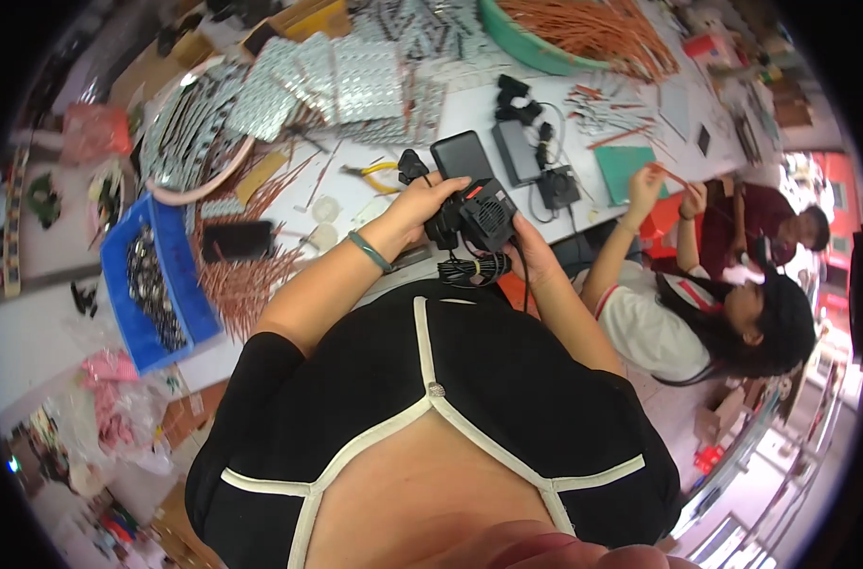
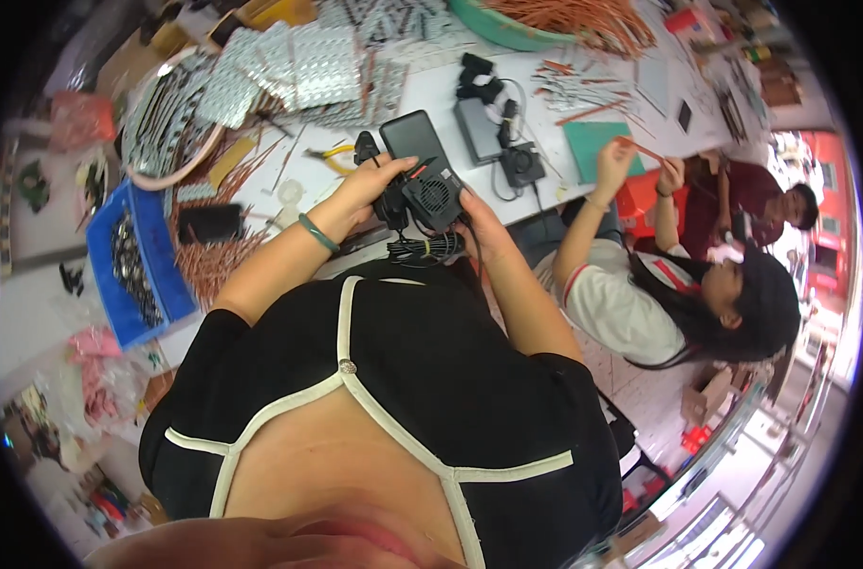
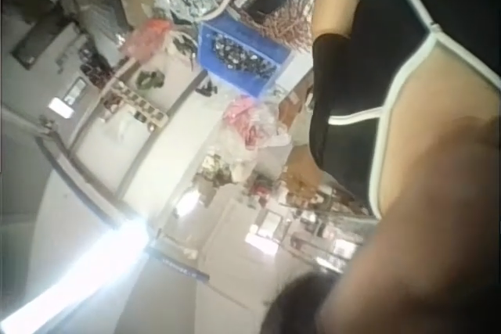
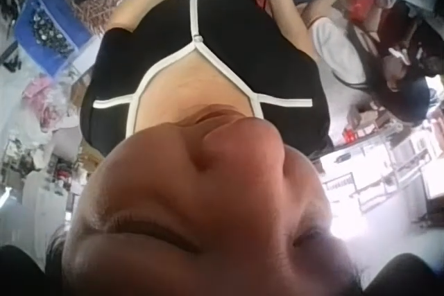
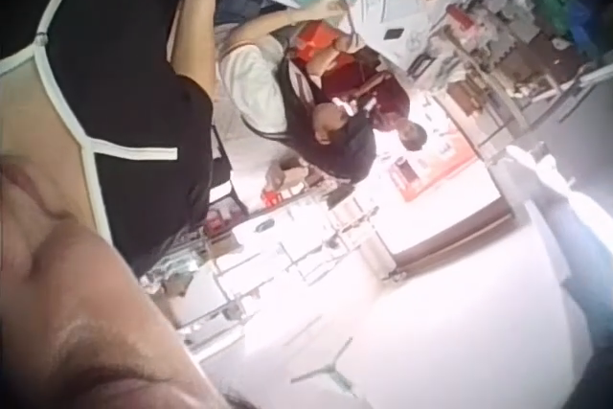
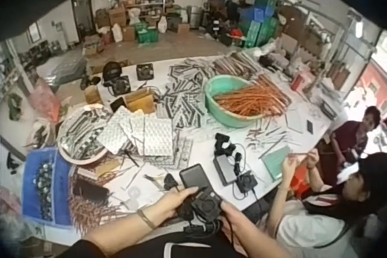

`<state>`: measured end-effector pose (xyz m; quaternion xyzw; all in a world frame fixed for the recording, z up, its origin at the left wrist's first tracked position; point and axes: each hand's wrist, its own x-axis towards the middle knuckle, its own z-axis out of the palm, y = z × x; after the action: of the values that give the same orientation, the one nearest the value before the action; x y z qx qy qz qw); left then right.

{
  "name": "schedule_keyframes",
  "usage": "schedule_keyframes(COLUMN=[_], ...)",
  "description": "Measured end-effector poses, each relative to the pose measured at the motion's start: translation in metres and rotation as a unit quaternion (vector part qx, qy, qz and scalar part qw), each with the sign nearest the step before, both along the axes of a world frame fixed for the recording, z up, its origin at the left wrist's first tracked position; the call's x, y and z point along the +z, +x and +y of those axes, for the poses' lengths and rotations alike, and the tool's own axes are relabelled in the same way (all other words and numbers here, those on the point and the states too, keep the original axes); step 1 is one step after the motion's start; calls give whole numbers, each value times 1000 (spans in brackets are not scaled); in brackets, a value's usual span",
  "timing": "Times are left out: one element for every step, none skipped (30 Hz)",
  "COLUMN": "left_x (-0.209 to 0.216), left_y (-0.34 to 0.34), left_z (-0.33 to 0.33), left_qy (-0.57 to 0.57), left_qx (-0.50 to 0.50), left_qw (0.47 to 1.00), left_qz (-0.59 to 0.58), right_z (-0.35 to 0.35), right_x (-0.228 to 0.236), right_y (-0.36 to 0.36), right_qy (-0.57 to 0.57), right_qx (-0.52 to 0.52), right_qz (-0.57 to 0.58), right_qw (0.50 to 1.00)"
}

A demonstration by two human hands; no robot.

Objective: Assemble cylindrical battery cells into plastic grids and apply insulation layers to create battery packs.

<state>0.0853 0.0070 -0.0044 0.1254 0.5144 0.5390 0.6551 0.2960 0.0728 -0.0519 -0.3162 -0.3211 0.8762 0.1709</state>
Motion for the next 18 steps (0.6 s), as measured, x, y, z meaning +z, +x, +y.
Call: schedule_keyframes(left_x=[-26, -56, -57, -57, -46, -50, -73, -94, -94, -92, -88, -84, -78, -76, -77, -81, -87, -88], left_y=[2, 1, 2, 6, 15, 15, 10, 11, 15, 18, 20, 22, 23, 23, 21, 20, 19, 19], left_z=[12, 28, 41, 49, 52, 59, 66, 74, 78, 80, 83, 84, 86, 88, 87, 86, 87, 86], left_qy=[-2, 0, -4, -8, -3, -13, -20, -31, -25, -33, -42, -40, -40, -40, -54, -56, -74, -93], left_qx=[-18, -35, -41, -49, -59, -66, -84, -102, -118, -122, -122, -128, -151, -173, -186, -186, -166, -147], left_qw=[1000, 998, 999, 999, 997, 996, 993, 991, 989, 987, 984, 983, 979, 974, 973, 973, 976, 978], left_qz=[24, 47, 34, 20, 51, 62, 75, 87, 88, 104, 121, 122, 131, 141, 127, 128, 120, 112], right_z=[2, 8, 15, 19, 19, 22, 25, 29, 33, 37, 41, 44, 48, 54, 58, 63, 68, 71], right_x=[-9, -20, -36, -40, -42, -39, -35, -33, -32, -32, -31, -30, -29, -29, -28, -29, -32, -37], right_y=[4, 5, 10, 11, 18, 19, 17, 21, 25, 28, 32, 36, 39, 40, 40, 40, 39, 37], right_qy=[-19, -36, 1, -16, -3, -13, -18, -27, -20, -14, -11, -10, -9, -9, 26, 61, 59, 56], right_qx=[-23, -46, -36, -57, -64, -66, -65, -64, -63, -59, -70, -61, -50, -53, -26, 2, 15, 14], right_qz=[-5, -10, 4, -25, 4, 28, 26, 22, 17, 14, 15, -4, -22, -20, -32, -43, -51, -49], right_qw=[1000, 998, 999, 998, 998, 997, 997, 997, 998, 998, 997, 998, 998, 998, 999, 997, 997, 997])
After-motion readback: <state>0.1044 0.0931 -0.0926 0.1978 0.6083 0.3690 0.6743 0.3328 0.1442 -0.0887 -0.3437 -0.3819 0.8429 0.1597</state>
